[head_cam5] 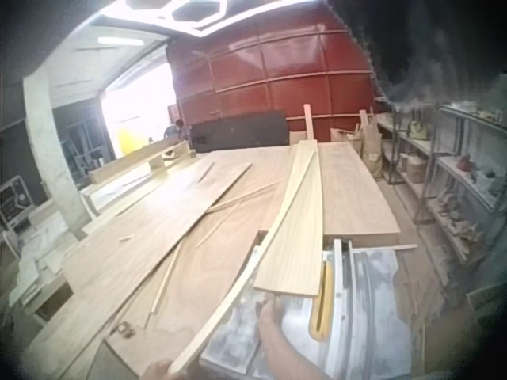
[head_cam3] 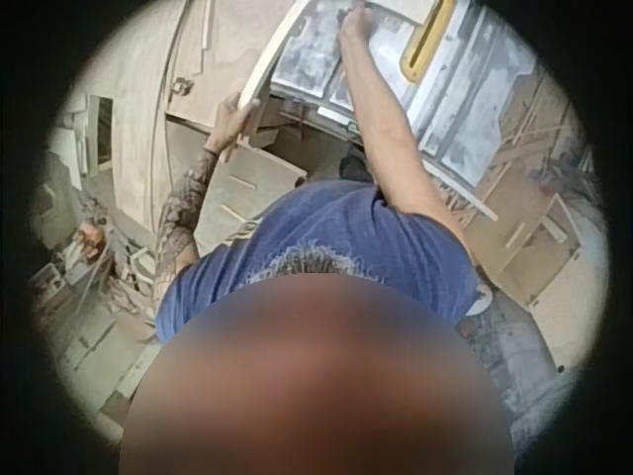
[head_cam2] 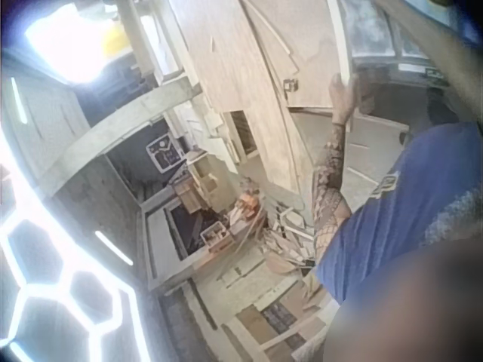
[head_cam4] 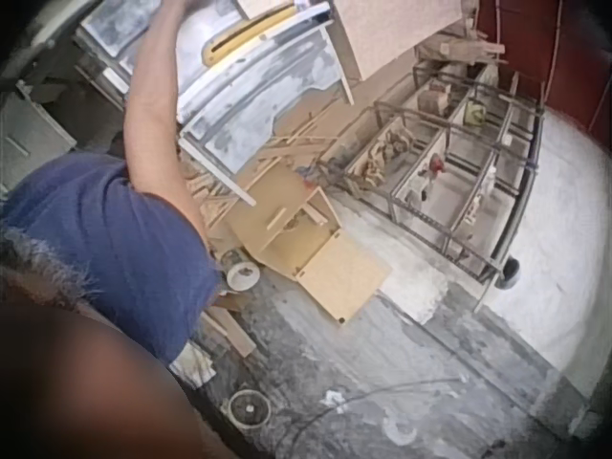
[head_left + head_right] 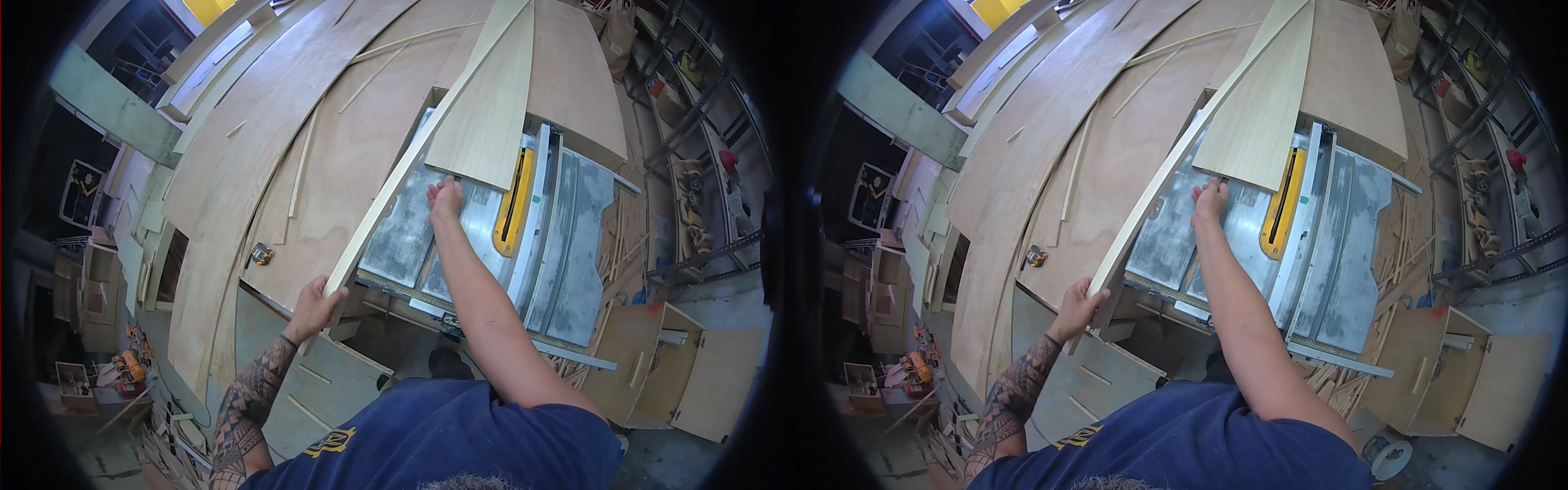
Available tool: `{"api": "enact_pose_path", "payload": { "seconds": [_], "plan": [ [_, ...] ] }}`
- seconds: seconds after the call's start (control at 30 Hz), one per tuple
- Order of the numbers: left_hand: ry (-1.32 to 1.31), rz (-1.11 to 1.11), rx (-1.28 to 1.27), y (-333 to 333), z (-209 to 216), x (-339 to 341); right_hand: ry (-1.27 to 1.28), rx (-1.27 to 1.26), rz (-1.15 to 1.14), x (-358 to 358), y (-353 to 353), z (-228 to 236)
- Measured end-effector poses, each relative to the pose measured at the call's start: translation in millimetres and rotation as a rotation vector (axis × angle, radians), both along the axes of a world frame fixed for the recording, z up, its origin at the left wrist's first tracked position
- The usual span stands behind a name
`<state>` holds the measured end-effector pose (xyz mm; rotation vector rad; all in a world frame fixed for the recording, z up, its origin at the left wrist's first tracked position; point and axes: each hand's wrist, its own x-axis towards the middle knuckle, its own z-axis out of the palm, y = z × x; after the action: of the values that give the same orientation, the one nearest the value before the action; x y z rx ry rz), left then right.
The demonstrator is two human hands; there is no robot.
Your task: Cutting large wood panels using a table saw and a tape measure.
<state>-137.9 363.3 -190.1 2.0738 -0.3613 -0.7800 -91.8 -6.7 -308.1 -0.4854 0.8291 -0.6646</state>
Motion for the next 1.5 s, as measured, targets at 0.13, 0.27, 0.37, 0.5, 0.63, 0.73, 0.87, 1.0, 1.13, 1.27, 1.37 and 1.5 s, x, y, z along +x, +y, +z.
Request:
{"api": "enact_pose_path", "payload": {
  "seconds": [0.13, 0.27, 0.37, 0.5, 0.63, 0.73, 0.87, 1.0, 1.13, 1.27, 1.37, 1.5],
  "plan": [
    [-0.065, 0.102, 0.066, 68.6, -36.0, -26.8, -0.118, 0.175, -0.260, 19.3, -35.0, -21.8],
    [-0.226, 0.207, 0.141, 123.6, -44.6, -17.3, -0.146, 0.359, -0.396, 42.2, -47.7, -5.7],
    [-0.262, 0.270, 0.206, 167.1, -55.5, -4.3, -0.025, 0.488, -0.464, 49.7, -46.3, 19.5],
    [-0.341, 0.357, 0.281, 217.5, -61.2, -14.4, 0.211, 0.444, -0.314, 65.2, -6.2, 65.3],
    [-0.737, 0.198, 0.370, 204.6, -65.9, 5.8, 0.287, 0.086, -0.496, 73.0, -40.2, 24.7],
    [-0.765, 0.221, 0.352, 211.5, -69.4, 6.0, -0.024, -0.022, -0.540, 71.1, -14.1, 23.8],
    [-0.800, 0.197, 0.367, 234.1, -88.2, 18.3, -0.090, -0.023, -0.503, 40.6, 65.5, 39.1],
    [-1.041, 0.095, 0.263, 238.8, -94.2, 26.0, -0.177, 0.014, -0.449, -28.7, 190.7, 32.4],
    [-1.081, -0.214, -0.118, 217.8, -65.5, 25.2, -0.105, 0.150, -0.427, -124.3, 307.5, -3.9],
    [-0.519, -0.294, -0.351, 198.0, -76.0, 22.2, -0.040, 0.230, -0.300, -215.3, 429.6, -19.5],
    [-0.419, -0.321, -0.430, 184.4, -91.6, 12.8, 0.022, 0.246, -0.222, -273.6, 514.7, -21.5],
    [-0.268, -0.467, -0.215, 167.0, -77.3, -28.0, 0.009, 0.266, -0.206, -342.7, 592.3, -36.3]
  ]
}}
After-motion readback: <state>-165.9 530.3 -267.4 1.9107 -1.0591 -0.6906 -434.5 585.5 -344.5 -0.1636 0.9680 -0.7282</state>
